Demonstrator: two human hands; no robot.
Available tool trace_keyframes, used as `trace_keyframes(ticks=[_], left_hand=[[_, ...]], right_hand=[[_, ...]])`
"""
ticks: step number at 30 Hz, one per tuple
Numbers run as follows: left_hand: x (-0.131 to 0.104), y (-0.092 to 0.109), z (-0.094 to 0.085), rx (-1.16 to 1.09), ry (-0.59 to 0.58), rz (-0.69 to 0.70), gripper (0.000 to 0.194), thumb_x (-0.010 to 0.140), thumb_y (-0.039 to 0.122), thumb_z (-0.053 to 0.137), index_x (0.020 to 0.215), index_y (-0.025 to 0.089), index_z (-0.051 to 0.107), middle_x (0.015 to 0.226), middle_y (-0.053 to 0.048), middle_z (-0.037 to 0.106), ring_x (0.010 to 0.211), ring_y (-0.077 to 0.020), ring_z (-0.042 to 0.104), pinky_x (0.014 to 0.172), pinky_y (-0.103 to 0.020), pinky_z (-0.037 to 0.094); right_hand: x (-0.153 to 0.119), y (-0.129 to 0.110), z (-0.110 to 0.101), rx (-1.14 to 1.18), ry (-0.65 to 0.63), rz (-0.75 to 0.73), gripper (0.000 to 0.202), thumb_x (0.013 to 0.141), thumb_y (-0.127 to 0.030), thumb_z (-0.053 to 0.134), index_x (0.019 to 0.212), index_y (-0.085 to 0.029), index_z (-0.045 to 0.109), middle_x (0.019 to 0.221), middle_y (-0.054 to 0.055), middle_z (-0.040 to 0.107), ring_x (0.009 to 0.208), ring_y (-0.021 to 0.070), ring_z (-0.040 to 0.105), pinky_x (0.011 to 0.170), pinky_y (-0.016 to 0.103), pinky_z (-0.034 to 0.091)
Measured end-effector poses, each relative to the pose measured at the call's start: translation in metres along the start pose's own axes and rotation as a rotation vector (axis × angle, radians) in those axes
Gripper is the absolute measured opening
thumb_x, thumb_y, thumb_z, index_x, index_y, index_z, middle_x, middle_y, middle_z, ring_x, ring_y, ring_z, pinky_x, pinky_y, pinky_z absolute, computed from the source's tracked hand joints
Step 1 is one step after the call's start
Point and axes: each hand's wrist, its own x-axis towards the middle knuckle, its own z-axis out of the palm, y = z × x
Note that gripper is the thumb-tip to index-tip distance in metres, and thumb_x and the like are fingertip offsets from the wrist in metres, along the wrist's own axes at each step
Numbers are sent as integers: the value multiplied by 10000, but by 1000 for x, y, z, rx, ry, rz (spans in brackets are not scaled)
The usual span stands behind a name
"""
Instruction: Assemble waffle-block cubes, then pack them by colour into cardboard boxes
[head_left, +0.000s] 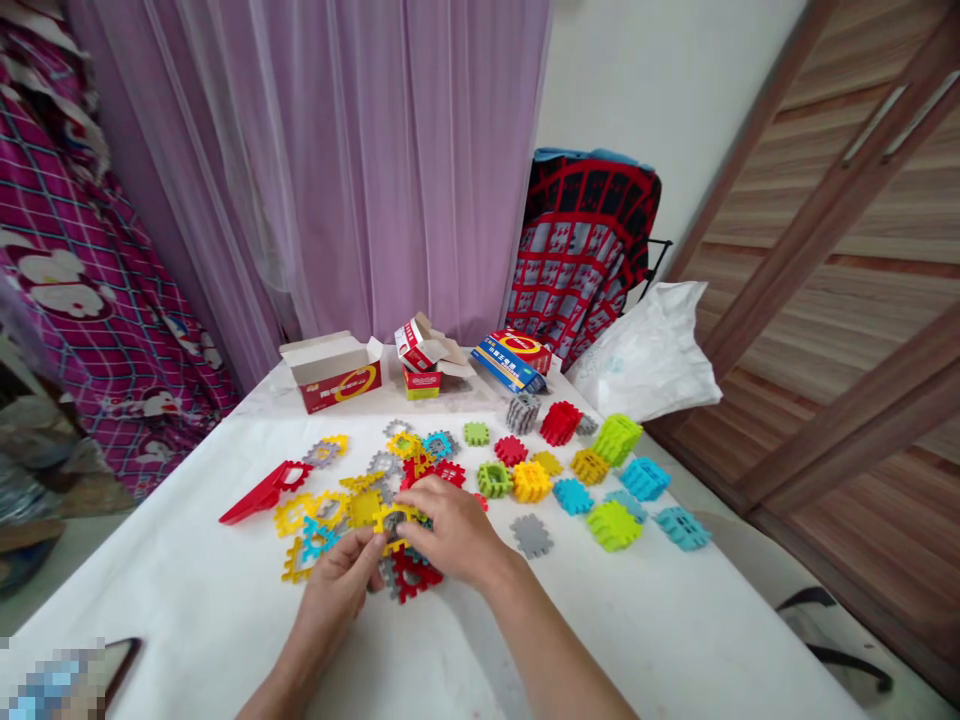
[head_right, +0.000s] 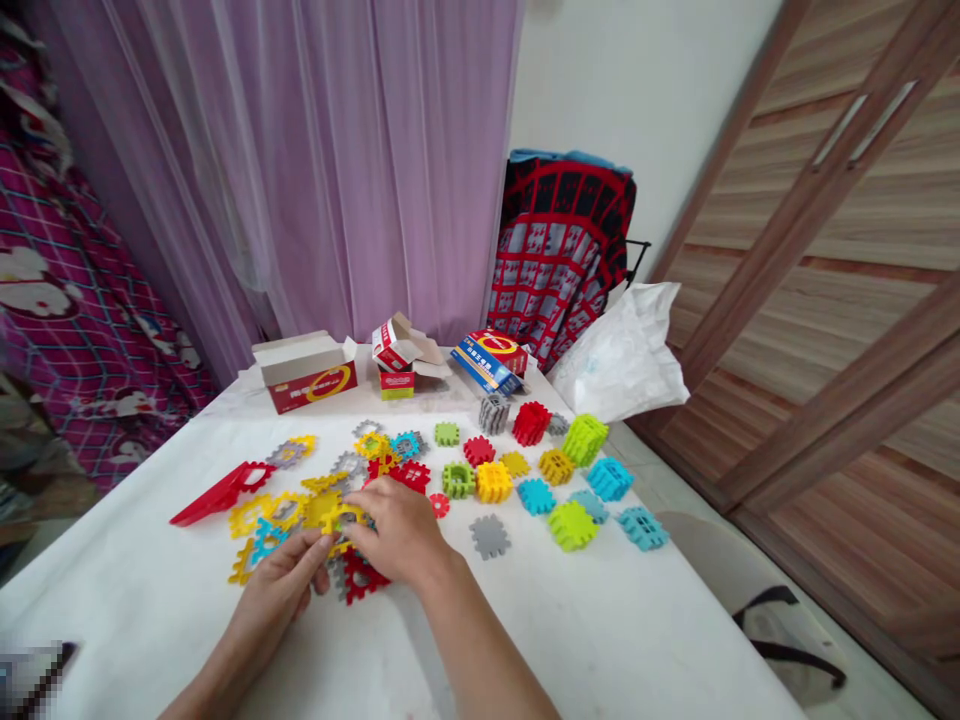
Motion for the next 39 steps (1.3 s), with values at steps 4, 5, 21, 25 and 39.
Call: trace_keyframes(ticks=[4, 5, 21, 25, 39], left_hand=[[1, 1, 3, -13, 1, -12, 610, 527, 785, 649, 698, 206, 559, 389, 71, 501, 303, -44, 260, 340, -187, 154], [1, 0, 4, -15, -6, 5, 594, 537, 774, 653, 681, 206, 559, 392, 68, 500, 308, -45, 272, 343, -187, 155], [1, -5, 0, 44, -23, 158, 642, 658, 802, 556, 768, 188, 706, 622, -40, 686, 419, -120, 535, 327, -207, 310], [3, -7, 0, 73, -29, 200, 649, 647, 820, 550, 731, 192, 691, 614, -41, 693, 430, -134, 561, 370, -228, 393], [0, -3, -1, 123, -22, 198, 683, 618, 856, 535, 715, 199, 699, 603, -49, 693, 455, -151, 571, 365, -234, 398]], right_hand=[[-9, -7, -2, -208, -123, -46, 559, 759, -380, 724, 1280, -237, 583, 1240, 71, 602, 1107, 259, 575, 891, 365, 479], [-10, -7, -2, -238, -131, -42, 557, 764, -359, 715, 1286, -225, 573, 1238, 78, 597, 1108, 266, 570, 885, 373, 479], [-31, 68, -84, -366, -70, 65, 543, 729, -355, 756, 1244, -233, 637, 1380, 102, 533, 1246, 266, 512, 1052, 388, 395], [-29, 111, -137, -491, -102, 201, 603, 702, -350, 766, 1278, -231, 635, 1487, 132, 441, 1356, 308, 419, 1122, 453, 318], [-22, 147, -137, -562, -261, 200, 648, 698, -436, 773, 1297, -230, 635, 1514, 151, 411, 1402, 325, 343, 1132, 487, 287]])
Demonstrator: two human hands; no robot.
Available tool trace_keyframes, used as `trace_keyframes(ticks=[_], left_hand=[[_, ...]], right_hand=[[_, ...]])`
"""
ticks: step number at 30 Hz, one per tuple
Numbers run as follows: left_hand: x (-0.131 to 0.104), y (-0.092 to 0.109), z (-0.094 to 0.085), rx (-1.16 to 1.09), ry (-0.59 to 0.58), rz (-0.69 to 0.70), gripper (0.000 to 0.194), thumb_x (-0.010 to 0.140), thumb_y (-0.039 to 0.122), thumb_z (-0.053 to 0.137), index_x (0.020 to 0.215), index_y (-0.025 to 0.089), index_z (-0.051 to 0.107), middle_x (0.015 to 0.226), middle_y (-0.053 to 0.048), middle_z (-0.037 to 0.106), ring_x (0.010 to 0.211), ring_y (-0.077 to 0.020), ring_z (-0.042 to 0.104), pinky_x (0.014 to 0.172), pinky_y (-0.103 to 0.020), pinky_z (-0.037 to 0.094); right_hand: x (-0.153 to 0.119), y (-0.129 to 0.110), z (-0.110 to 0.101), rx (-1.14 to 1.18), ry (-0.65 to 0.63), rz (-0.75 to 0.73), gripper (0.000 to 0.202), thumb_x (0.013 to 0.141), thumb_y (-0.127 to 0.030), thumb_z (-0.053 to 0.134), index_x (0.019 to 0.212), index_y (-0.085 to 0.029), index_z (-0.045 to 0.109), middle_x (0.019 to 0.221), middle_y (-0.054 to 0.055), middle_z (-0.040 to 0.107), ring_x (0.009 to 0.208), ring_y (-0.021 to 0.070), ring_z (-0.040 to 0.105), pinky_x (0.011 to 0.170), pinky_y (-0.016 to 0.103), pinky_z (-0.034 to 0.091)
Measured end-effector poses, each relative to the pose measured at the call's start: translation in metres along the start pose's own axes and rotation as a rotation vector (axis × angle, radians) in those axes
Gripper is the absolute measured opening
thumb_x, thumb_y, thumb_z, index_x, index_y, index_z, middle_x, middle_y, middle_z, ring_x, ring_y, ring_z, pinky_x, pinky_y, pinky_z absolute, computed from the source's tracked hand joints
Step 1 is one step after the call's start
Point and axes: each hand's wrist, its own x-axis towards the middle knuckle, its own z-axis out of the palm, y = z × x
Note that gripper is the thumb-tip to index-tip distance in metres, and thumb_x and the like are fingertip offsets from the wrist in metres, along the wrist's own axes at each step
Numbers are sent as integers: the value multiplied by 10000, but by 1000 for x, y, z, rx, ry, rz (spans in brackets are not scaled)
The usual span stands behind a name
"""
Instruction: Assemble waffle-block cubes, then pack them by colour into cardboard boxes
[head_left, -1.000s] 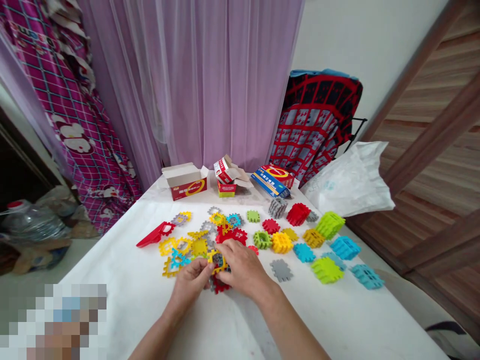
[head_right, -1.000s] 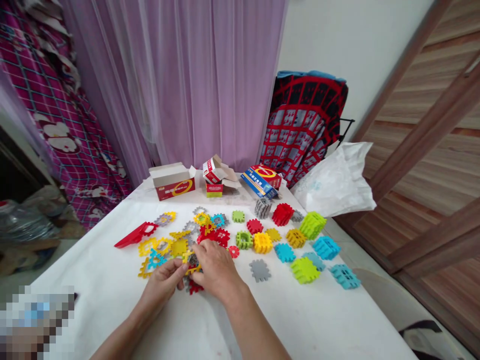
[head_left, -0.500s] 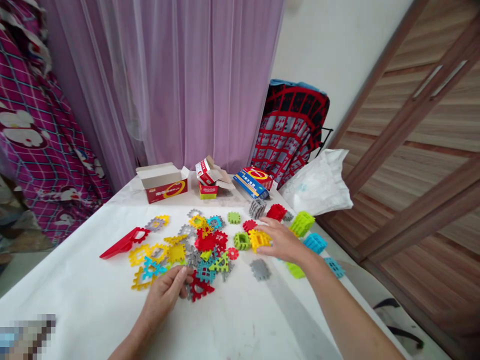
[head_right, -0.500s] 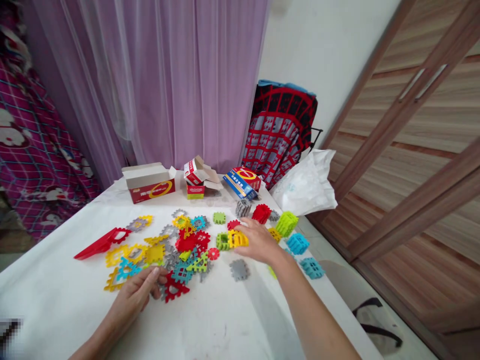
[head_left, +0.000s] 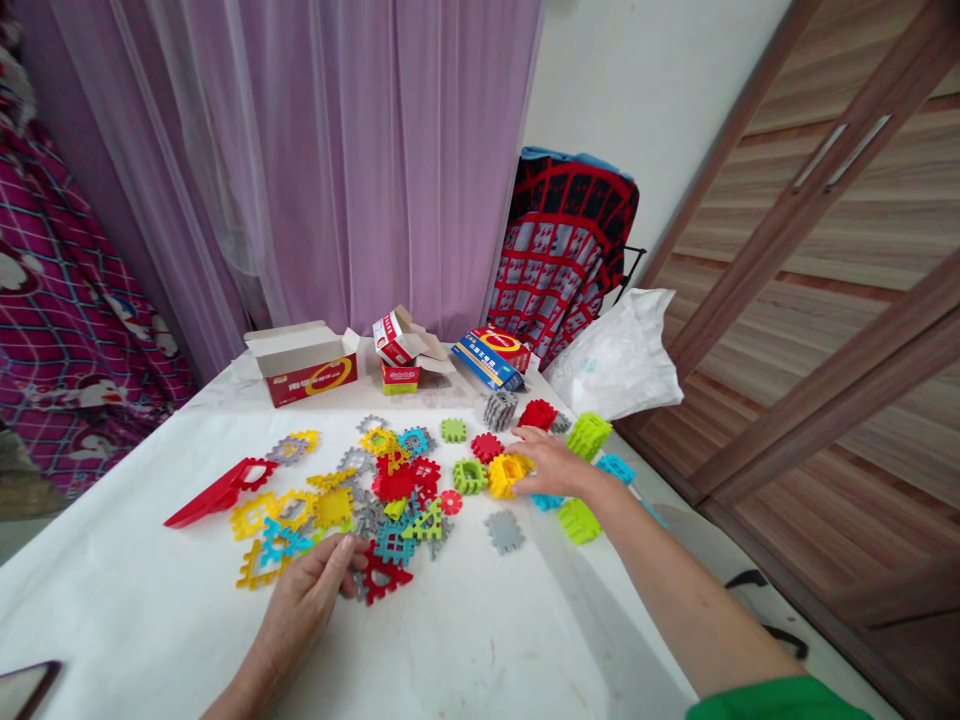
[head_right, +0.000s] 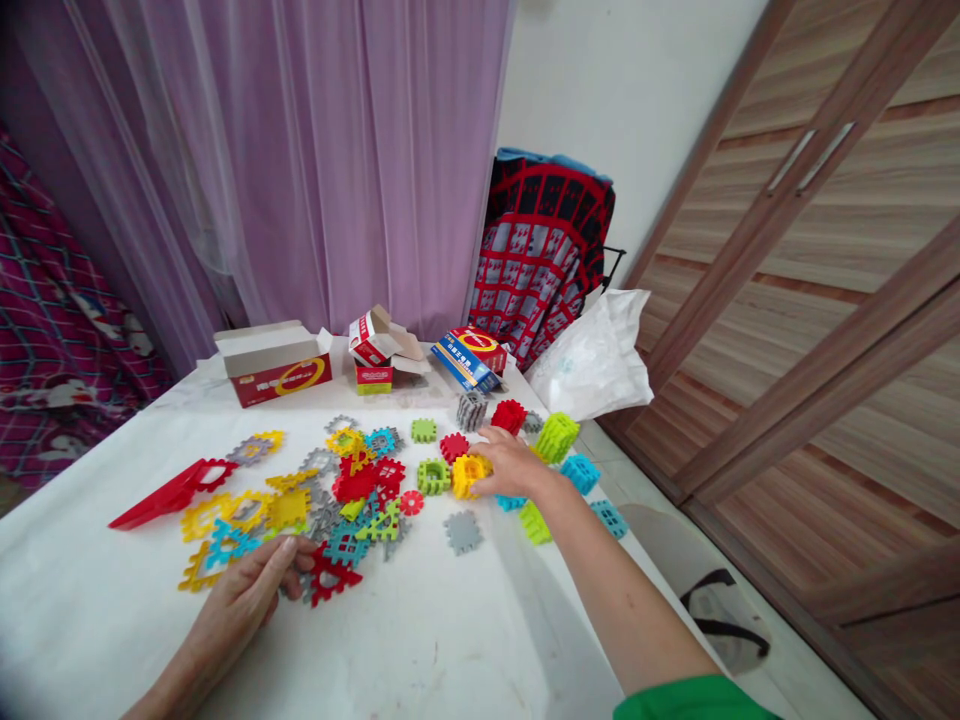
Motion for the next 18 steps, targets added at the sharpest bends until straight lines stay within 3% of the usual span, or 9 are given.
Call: trace_keyframes(ticks=[4, 9, 18], left_hand=[[0, -2, 1, 1, 1, 11, 658, 640, 831, 546, 721, 196, 701, 608, -44, 698, 462, -154, 583, 440, -258, 473], [1, -2, 0, 13, -7, 1, 646, 652, 822, 537, 725, 198, 689, 622, -47, 701, 465, -155, 581, 384, -241, 421], [0, 4, 0, 24, -28, 35, 635, 665, 817, 535, 703, 200, 681, 614, -43, 699, 470, -159, 593, 435, -262, 468]], right_hand=[[2, 0, -1, -16, -20, 7, 654, 707, -449, 763, 1307, -223, 629, 1506, 151, 421, 1399, 323, 349, 1125, 468, 305], [2, -2, -1, -11, -48, 1, 664, 708, -450, 761, 1319, -230, 619, 1518, 142, 411, 1408, 335, 337, 1132, 472, 295], [1, -14, -8, -70, -106, 36, 809, 681, -467, 766, 1408, -213, 517, 1532, 163, 374, 1422, 366, 290, 1121, 546, 281]])
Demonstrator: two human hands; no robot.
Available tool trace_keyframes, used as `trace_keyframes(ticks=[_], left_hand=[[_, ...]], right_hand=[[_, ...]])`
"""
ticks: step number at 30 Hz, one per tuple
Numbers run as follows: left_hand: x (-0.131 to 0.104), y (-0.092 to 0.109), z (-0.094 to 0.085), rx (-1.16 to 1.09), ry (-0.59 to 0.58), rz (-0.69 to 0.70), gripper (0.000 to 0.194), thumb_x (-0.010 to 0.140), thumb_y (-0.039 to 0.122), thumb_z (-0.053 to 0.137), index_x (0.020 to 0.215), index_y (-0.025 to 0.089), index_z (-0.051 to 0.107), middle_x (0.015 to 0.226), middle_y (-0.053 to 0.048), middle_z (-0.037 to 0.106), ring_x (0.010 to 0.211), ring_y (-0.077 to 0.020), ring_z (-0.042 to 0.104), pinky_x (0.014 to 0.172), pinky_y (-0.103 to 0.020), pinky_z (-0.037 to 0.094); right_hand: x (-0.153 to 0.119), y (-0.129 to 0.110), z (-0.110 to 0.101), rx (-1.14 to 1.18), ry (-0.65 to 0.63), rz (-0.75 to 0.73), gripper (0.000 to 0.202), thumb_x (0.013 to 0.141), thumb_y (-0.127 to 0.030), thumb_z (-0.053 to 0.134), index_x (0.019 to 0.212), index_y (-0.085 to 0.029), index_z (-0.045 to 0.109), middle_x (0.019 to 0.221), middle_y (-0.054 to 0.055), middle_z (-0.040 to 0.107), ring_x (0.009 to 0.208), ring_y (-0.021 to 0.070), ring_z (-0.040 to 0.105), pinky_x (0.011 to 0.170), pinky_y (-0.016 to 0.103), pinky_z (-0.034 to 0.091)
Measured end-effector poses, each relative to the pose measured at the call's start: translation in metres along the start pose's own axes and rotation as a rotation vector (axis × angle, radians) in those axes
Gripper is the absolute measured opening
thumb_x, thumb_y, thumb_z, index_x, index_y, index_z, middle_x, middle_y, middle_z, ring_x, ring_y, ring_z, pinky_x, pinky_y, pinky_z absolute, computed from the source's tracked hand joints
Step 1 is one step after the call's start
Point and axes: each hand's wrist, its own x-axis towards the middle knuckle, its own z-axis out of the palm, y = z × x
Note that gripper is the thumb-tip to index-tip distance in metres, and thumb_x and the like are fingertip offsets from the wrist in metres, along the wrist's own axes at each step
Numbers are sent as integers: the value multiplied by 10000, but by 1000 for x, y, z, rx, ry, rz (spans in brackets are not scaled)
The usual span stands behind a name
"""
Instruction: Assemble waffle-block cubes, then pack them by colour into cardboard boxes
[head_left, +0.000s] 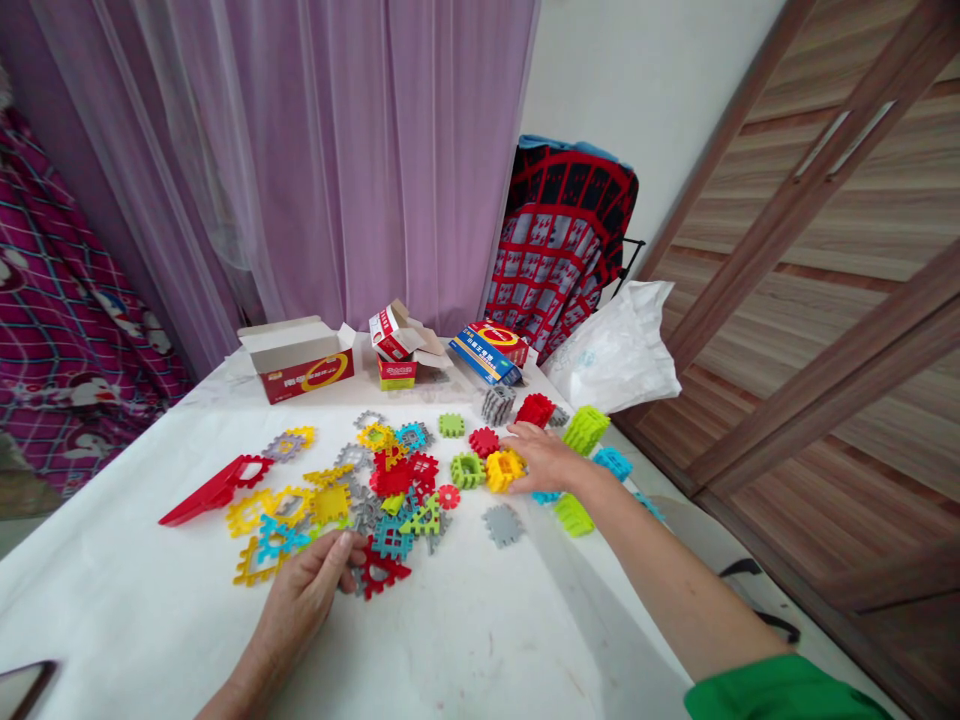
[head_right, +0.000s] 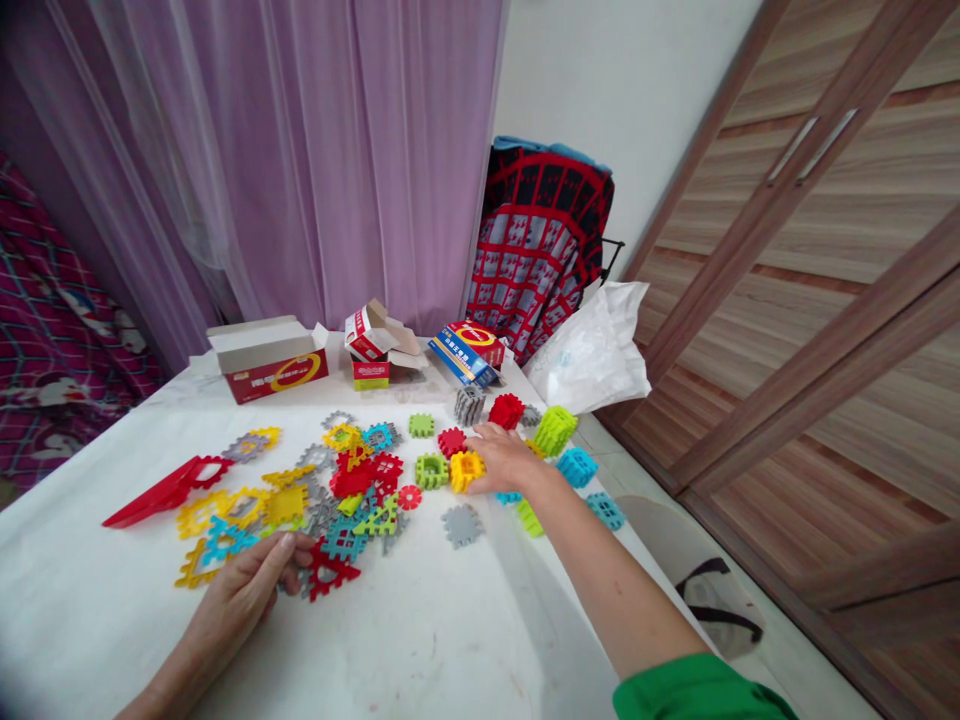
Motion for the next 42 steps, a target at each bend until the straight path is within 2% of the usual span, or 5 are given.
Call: trace_keyframes(ticks=[13, 25, 30, 35, 42], left_hand=[[1, -4, 0, 17, 2, -30, 686, 647, 837, 519, 749, 183, 698, 626, -61, 703, 472, -155, 585, 420, -257, 445], [0, -1, 2, -28, 9, -65, 648, 633, 822, 547, 713, 192, 675, 592, -41, 672, 444, -133, 544, 333, -216, 320], [0, 0, -2, -107, 118, -89, 652, 663, 808, 529, 731, 174, 667, 551, -24, 631, 397, -120, 499, 326, -222, 325], [9, -1, -29, -173, 440, -7, 539, 767, 693, 509, 717, 173, 639, 524, 0, 583, 405, -113, 481, 349, -224, 330], [22, -17, -74, -141, 842, 46, 413, 846, 541, 473, 741, 176, 633, 594, 17, 567, 533, -118, 513, 489, -232, 419]], right_hand=[[5, -5, 1, -29, -13, -16, 667, 710, -432, 750, 1310, -185, 593, 1501, 173, 422, 1393, 359, 346, 1093, 536, 339], [3, -7, -3, -12, -37, 24, 795, 679, -437, 762, 1394, -181, 526, 1522, 180, 394, 1409, 369, 326, 1111, 545, 318], [2, -9, -11, 27, 60, 7, 751, 726, -405, 722, 1414, -188, 511, 1515, 172, 409, 1406, 364, 340, 1114, 555, 314], [17, -49, -23, 22, 163, -167, 390, 848, -318, 620, 1220, -215, 680, 1435, 132, 524, 1332, 303, 462, 1094, 463, 363], [58, -166, -14, 122, 179, -446, 236, 885, -254, 590, 1064, -257, 743, 1168, 34, 715, 1114, 216, 625, 968, 355, 451]])
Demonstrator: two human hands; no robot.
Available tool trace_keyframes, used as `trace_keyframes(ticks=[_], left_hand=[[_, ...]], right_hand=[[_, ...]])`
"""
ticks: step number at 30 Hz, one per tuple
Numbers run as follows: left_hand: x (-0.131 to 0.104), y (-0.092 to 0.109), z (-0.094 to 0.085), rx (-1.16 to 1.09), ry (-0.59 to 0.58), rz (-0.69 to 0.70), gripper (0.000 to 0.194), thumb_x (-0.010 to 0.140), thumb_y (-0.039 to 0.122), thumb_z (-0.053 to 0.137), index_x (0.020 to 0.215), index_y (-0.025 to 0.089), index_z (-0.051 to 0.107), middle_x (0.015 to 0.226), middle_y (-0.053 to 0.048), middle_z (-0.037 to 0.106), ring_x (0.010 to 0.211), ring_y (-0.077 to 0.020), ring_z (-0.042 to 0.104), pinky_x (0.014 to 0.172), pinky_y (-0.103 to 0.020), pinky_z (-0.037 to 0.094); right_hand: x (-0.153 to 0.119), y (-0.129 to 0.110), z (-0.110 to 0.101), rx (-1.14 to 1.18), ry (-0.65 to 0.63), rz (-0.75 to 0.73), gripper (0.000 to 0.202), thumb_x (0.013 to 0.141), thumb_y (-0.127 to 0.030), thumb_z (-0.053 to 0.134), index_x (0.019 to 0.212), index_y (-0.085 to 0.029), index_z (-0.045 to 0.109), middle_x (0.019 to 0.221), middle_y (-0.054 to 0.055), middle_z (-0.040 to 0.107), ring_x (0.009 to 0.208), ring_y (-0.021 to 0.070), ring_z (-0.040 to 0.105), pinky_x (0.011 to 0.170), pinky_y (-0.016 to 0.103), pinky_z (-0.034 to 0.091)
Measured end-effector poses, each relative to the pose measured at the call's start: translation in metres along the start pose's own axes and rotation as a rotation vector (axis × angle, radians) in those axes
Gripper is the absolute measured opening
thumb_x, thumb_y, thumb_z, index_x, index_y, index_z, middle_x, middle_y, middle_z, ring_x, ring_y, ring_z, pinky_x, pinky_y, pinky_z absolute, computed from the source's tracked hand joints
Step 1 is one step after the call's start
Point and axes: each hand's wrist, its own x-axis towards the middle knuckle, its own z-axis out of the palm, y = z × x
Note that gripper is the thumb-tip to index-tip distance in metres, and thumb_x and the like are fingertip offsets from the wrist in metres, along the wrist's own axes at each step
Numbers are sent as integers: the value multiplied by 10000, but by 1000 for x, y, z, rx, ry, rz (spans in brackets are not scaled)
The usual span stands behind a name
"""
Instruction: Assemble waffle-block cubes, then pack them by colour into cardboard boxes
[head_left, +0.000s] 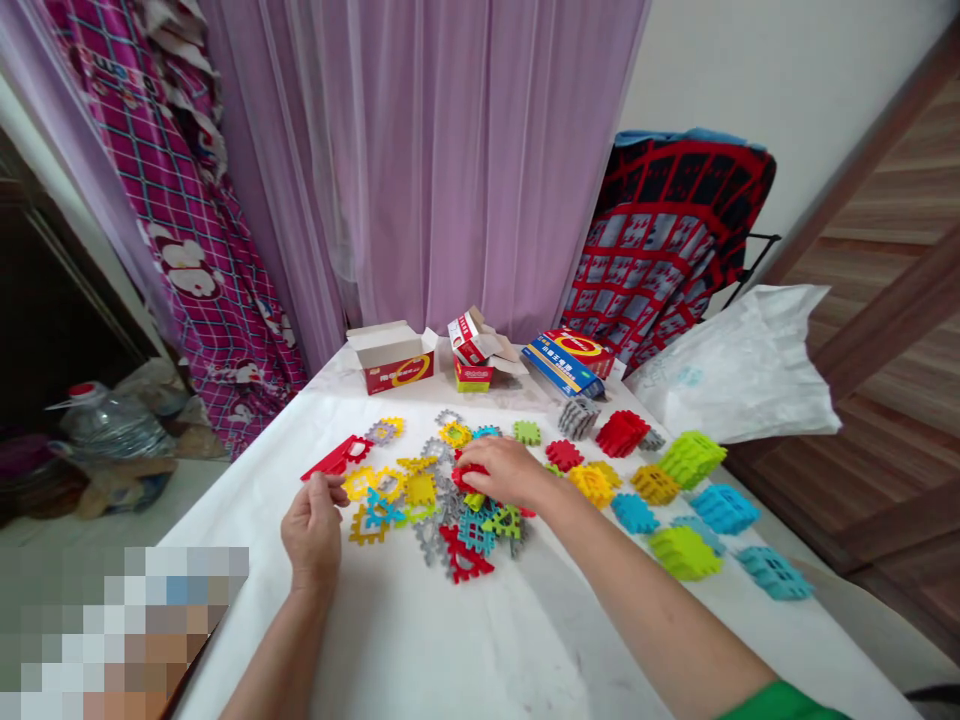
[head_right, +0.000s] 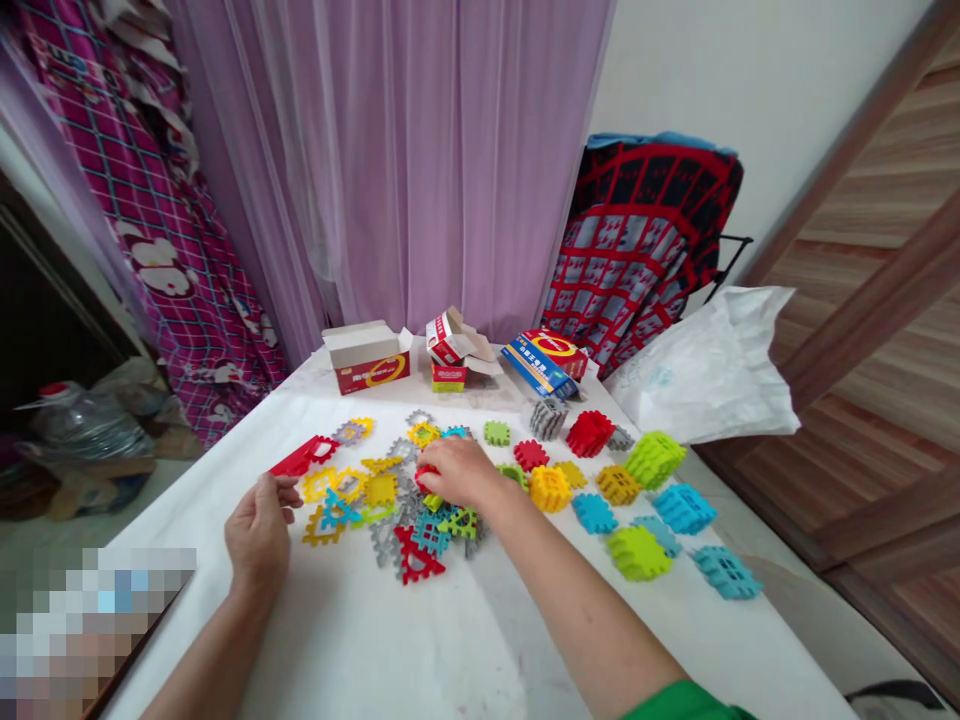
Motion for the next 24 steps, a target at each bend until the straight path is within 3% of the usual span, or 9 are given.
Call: trace_keyframes(ticks=[4, 7, 13, 17, 20, 24], left_hand=[[13, -11, -3, -33, 72, -34, 422, 851, 548, 422, 782, 180, 618, 659, 4, 586, 618, -138, 577, 550, -248, 473], [16, -19, -2, -32, 83, -34, 429, 844, 565, 422, 798, 184, 615, 705, -14, 624, 679, -154, 612, 648, -283, 516], [15, -23, 2, -18, 43, -32, 450, 847, 586, 415, 836, 189, 628, 781, -39, 664, 761, -172, 638, 731, -305, 530], [14, -22, 3, 3, 14, -32, 477, 852, 598, 383, 858, 187, 624, 802, -51, 677, 765, -178, 641, 726, -307, 530], [13, -21, 3, 29, -7, -24, 473, 857, 591, 379, 871, 189, 628, 818, -56, 685, 790, -189, 645, 742, -313, 523], [6, -16, 4, 72, -65, -3, 409, 828, 575, 469, 877, 213, 655, 826, -34, 696, 810, -195, 639, 785, -311, 496]], right_hand=[[46, -47, 24, -4, 7, -35, 254, 901, -271, 561, 1071, -258, 749, 1119, 35, 734, 1077, 212, 635, 943, 334, 456], [74, -66, 35, -30, -3, -2, 254, 892, -300, 564, 1055, -273, 757, 1112, 55, 730, 1077, 238, 622, 914, 352, 468], [102, -70, 48, -77, -93, 45, 298, 806, -368, 667, 1042, -203, 744, 1279, 136, 619, 1208, 320, 503, 994, 468, 411], [106, -68, 54, -54, -97, 46, 181, 811, -274, 655, 953, -216, 750, 1297, 113, 608, 1248, 299, 469, 1015, 457, 385], [105, -65, 53, 23, -10, 86, 180, 812, -220, 634, 959, -232, 738, 1226, 79, 651, 1201, 268, 515, 1001, 418, 406], [93, -59, 46, 203, 267, 116, 137, 825, -179, 620, 918, -232, 706, 1052, 44, 701, 1046, 211, 602, 945, 340, 459]])
